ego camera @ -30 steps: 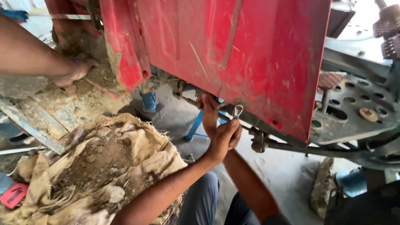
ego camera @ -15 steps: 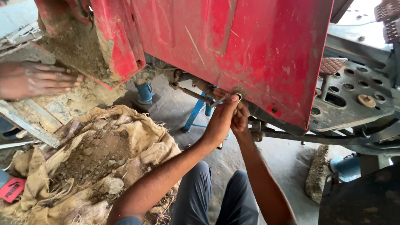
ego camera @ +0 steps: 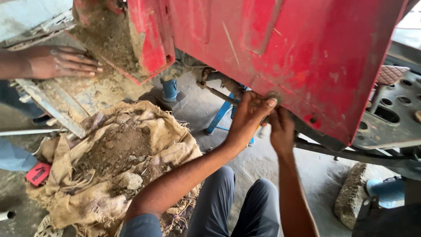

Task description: The person picks up two wrenches from the floor and uses them to loosen and remove a bolt from the underside of a red vehicle. The person is sitting on the ground while performing the task.

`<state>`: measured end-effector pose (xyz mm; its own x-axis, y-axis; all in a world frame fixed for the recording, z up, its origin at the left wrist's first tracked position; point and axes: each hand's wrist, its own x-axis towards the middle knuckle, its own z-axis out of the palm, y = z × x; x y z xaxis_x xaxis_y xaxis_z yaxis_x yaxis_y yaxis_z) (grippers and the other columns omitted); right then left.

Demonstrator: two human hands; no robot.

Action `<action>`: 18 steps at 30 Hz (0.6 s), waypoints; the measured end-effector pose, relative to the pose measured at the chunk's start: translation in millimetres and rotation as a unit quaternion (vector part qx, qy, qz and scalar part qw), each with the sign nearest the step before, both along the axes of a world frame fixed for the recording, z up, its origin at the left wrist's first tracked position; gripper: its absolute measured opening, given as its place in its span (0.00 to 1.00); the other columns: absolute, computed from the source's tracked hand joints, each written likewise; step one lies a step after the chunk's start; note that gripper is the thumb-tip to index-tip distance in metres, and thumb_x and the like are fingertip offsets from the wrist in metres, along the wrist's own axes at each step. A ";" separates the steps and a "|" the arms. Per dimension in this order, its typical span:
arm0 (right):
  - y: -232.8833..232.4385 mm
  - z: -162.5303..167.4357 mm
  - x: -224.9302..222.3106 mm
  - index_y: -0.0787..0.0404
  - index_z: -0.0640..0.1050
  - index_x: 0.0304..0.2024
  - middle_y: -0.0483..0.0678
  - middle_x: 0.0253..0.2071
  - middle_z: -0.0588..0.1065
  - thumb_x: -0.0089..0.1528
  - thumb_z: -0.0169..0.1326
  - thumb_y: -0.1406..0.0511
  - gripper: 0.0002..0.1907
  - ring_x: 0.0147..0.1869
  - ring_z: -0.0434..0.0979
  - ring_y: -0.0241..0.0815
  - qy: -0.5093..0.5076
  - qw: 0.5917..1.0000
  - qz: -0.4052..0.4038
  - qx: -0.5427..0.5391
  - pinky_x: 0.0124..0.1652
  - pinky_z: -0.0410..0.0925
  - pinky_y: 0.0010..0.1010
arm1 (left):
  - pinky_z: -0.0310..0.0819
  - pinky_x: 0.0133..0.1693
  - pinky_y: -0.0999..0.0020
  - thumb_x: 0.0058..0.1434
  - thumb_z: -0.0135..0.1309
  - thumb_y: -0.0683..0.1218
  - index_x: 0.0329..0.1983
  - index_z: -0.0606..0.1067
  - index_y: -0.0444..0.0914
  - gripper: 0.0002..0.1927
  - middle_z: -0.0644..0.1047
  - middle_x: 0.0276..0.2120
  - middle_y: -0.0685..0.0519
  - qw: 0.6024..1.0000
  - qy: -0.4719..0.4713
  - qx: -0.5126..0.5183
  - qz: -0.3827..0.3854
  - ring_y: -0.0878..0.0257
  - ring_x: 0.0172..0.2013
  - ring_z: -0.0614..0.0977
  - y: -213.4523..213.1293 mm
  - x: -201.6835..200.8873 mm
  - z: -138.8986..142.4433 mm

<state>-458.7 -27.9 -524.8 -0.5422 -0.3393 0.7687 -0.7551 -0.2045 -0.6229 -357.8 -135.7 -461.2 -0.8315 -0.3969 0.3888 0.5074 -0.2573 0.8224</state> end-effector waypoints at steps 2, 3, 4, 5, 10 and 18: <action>14.8 2.1 -7.2 0.70 0.78 0.50 0.49 0.41 0.77 0.77 0.48 0.65 0.13 0.43 0.74 0.40 -0.124 0.989 -0.031 0.076 0.42 0.68 0.33 | 0.78 0.32 0.75 0.65 0.60 0.56 0.53 0.68 0.39 0.23 0.76 0.44 0.54 1.000 -0.001 -0.013 -0.014 0.69 0.42 0.79 -4.3 0.2 3.5; 25.9 4.9 -12.4 0.69 0.80 0.47 0.49 0.36 0.77 0.77 0.49 0.64 0.14 0.38 0.74 0.40 -0.187 0.974 -0.046 0.117 0.39 0.67 0.33 | 0.79 0.32 0.74 0.64 0.60 0.56 0.55 0.68 0.39 0.24 0.76 0.44 0.54 1.000 -0.004 -0.018 -0.024 0.68 0.42 0.79 -5.1 0.6 4.4; 38.8 9.5 -19.4 0.68 0.79 0.50 0.50 0.41 0.77 0.76 0.48 0.65 0.13 0.42 0.75 0.42 -0.013 0.982 -0.109 0.154 0.42 0.69 0.34 | 0.80 0.32 0.74 0.64 0.59 0.56 0.55 0.69 0.39 0.24 0.76 0.45 0.54 0.999 -0.004 -0.013 -0.029 0.68 0.42 0.79 -5.5 0.9 5.0; 51.6 15.9 -27.8 0.68 0.79 0.53 0.51 0.45 0.78 0.76 0.47 0.65 0.13 0.46 0.77 0.43 0.164 0.955 -0.164 0.186 0.45 0.71 0.34 | 0.80 0.31 0.73 0.64 0.59 0.56 0.56 0.69 0.39 0.24 0.76 0.46 0.54 0.999 -0.004 -0.010 -0.034 0.68 0.43 0.79 -6.1 1.0 5.4; 70.2 26.0 -45.8 0.63 0.79 0.49 0.46 0.40 0.78 0.72 0.49 0.64 0.11 0.40 0.77 0.37 -0.040 0.974 -0.058 0.214 0.37 0.70 0.32 | 0.81 0.30 0.72 0.64 0.60 0.55 0.55 0.69 0.37 0.24 0.76 0.47 0.52 0.999 0.001 0.000 -0.035 0.66 0.44 0.80 -4.2 -0.1 3.4; 39.3 10.4 -32.2 0.65 0.79 0.49 0.44 0.39 0.78 0.73 0.48 0.66 0.11 0.37 0.71 0.32 -0.243 0.967 -0.005 0.076 0.36 0.64 0.26 | 0.80 0.30 0.73 0.66 0.59 0.53 0.56 0.66 0.38 0.23 0.77 0.46 0.53 0.998 0.022 0.021 -0.058 0.67 0.42 0.81 -2.6 1.0 5.1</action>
<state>-490.9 11.4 -514.5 -0.8312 -0.4211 0.3631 -0.3668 -0.0756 -0.9272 -356.8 -138.3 -456.0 -0.8553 -0.3162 0.4105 0.5075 -0.3507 0.7871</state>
